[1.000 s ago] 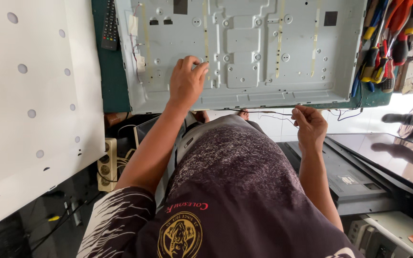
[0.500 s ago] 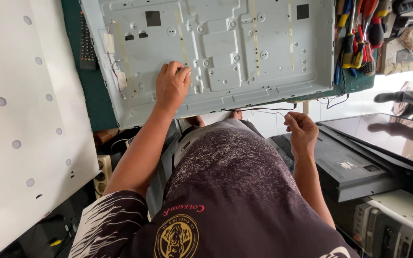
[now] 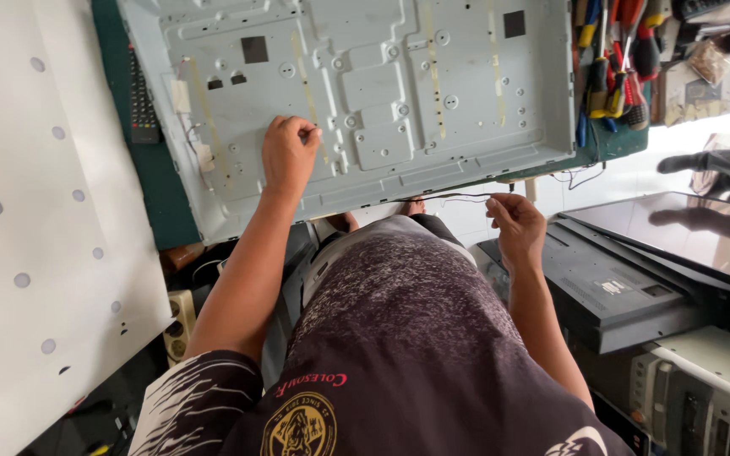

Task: The person applies adhesive tape to a long, thin electronic component, likely a backlight strip, and places it onto the back of a disassembled TV chassis. They then use a screwdriver to secure the component and the chassis with screws.

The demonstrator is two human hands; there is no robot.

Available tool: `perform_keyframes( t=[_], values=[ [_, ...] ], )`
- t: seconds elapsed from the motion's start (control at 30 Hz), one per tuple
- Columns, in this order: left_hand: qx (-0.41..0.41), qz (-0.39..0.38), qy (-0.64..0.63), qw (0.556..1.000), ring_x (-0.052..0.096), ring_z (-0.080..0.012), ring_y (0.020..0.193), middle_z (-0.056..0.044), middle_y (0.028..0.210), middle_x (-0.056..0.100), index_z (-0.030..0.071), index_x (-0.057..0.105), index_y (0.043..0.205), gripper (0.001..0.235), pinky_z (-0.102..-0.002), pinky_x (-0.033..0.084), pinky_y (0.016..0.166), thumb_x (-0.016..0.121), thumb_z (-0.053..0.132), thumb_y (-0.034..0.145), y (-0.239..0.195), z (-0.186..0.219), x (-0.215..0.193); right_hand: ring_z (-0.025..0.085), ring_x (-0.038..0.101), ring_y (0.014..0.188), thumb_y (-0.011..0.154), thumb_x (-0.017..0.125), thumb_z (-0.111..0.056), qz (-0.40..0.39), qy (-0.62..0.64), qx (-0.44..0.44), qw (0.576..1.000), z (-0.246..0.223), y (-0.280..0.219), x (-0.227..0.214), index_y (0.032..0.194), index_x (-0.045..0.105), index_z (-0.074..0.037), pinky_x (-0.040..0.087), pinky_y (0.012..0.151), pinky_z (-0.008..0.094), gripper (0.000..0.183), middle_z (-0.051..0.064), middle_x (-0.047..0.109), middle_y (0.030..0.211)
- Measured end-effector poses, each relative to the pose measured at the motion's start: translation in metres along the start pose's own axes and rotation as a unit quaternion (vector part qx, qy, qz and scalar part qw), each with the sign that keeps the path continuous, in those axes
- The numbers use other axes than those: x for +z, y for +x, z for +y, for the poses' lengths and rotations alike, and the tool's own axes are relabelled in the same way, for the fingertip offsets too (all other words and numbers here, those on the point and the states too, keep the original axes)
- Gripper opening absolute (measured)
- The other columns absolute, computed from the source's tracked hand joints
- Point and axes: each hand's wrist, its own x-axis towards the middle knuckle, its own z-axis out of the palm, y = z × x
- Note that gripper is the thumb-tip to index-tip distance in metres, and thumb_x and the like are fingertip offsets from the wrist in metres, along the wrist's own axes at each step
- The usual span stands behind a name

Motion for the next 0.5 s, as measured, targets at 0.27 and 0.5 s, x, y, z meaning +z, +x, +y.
perform_keyframes(
  t=[0.27,0.5],
  values=[
    [-0.073,-0.028,0.006,0.997,0.073,-0.0260,0.084,0.000,0.081,0.068,0.018,0.075,0.089,0.015,-0.039,0.060,0.078,0.089,0.024,0.086,0.000,-0.014,0.010,0.017,0.071,0.082,0.102,0.081,-0.003,0.006,0.019,0.004,1.000,0.002,0.002,-0.003,0.111,0.076,0.005,0.056,0.069,0.025,0.014,0.013,0.071,0.087],
    [-0.088,0.063,-0.078,0.991,0.074,-0.0374,0.087,-0.012,0.094,0.070,0.009,0.078,0.110,0.010,-0.048,0.061,0.079,0.075,0.017,0.104,-0.019,0.029,-0.048,0.018,0.070,0.080,0.101,0.080,-0.002,-0.004,0.031,-0.023,0.999,0.011,0.038,-0.018,0.111,0.075,0.007,0.055,0.067,0.026,0.014,0.014,0.069,0.083]
  ],
)
